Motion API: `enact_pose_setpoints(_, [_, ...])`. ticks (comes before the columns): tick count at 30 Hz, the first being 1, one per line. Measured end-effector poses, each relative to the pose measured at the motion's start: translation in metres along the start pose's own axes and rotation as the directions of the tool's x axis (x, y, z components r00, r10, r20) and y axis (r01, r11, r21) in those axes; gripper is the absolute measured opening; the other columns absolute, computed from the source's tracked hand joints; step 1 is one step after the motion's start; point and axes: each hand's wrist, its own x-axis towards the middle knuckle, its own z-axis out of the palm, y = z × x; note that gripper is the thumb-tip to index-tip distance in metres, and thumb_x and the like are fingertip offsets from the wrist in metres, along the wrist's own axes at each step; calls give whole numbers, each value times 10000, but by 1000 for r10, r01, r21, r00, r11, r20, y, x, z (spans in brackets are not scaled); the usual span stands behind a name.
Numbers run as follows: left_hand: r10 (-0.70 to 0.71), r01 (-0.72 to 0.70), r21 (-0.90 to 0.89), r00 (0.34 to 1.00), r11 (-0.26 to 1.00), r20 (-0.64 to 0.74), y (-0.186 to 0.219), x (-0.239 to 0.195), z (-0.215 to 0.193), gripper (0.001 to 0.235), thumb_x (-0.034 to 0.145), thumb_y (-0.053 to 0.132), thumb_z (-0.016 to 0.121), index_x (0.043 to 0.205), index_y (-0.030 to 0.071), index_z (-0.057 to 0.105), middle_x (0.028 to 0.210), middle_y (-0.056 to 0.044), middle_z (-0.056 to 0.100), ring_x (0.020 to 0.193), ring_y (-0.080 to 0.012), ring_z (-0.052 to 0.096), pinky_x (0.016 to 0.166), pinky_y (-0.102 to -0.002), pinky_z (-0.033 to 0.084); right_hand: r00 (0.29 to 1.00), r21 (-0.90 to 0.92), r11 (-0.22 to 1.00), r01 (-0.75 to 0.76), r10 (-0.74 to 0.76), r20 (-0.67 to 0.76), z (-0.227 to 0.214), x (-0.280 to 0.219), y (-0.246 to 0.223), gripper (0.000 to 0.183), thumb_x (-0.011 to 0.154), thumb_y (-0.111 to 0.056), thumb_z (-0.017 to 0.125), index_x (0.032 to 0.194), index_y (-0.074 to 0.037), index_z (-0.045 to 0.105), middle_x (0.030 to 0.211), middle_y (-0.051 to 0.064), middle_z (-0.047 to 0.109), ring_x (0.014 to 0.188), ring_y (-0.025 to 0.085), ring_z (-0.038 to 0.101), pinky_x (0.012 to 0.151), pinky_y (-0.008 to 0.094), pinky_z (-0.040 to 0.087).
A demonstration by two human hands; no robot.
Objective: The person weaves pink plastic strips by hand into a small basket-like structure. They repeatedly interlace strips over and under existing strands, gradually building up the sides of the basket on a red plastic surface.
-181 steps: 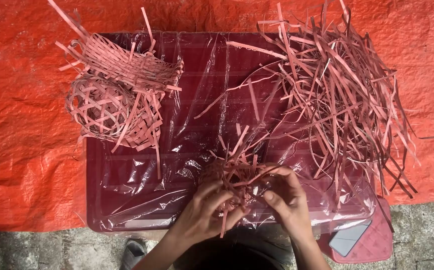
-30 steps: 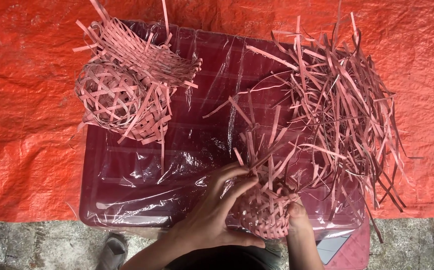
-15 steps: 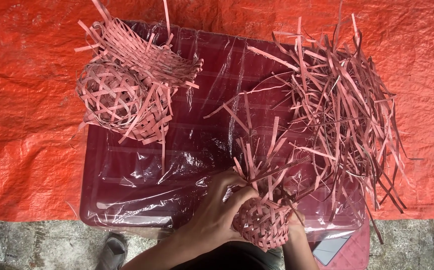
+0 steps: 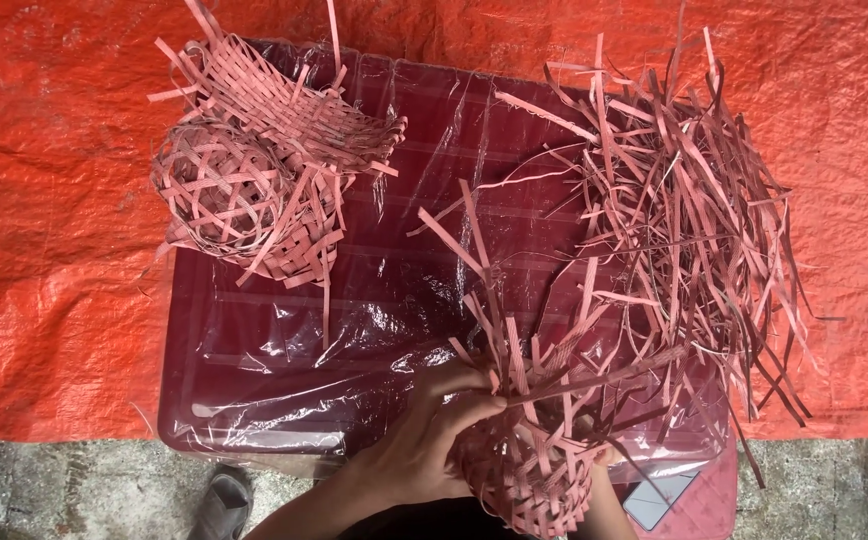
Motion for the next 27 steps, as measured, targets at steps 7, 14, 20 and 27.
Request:
enact_pose_setpoints(7, [8, 10, 198, 996, 980, -94, 5, 6, 6, 459, 782, 99, 724, 1137, 139, 436, 1050, -66, 498, 977, -224, 444, 877, -365, 414, 1000, -17, 1000, 2, -2, -2, 25, -11, -12, 453, 722, -41, 677, 1103, -36, 432, 868, 60, 538, 597, 103, 494, 543, 216, 481])
enact_pose_setpoints(14, [-13, 16, 158, 1000, 987, -24, 6, 5, -1, 584, 766, -115, 630, 1216, 143, 361, 1143, -82, 494, 1056, -255, 451, 942, -399, 415, 1000, -28, 1000, 1, -1, 7, 83, -11, -57, 486, 709, 17, 675, 1124, -28, 427, 880, 63, 536, 576, 93, 484, 524, 209, 473])
enact_pose_setpoints(20, [-102, 123, 148, 984, 981, -146, -23, -29, 12, 403, 784, 46, 637, 1107, 206, 455, 1011, -22, 545, 927, -166, 497, 974, -404, 293, 1000, -28, 1000, 9, -9, -4, 126, 12, -88, 518, 698, 66, 674, 1143, -22, 422, 890, 66, 535, 558, 84, 475, 508, 203, 466])
enact_pose_setpoints(27, [28, 19, 214, 976, 977, -218, -33, -19, -5, 992, 576, 270, 878, 1346, 308, 253, 1236, -129, 314, 1108, -267, 423, 966, -455, 448, 999, -24, 999, 34, -35, -24, 198, 72, -159, 560, 686, 124, 672, 1164, -14, 416, 902, 69, 534, 537, 75, 465, 488, 196, 458])
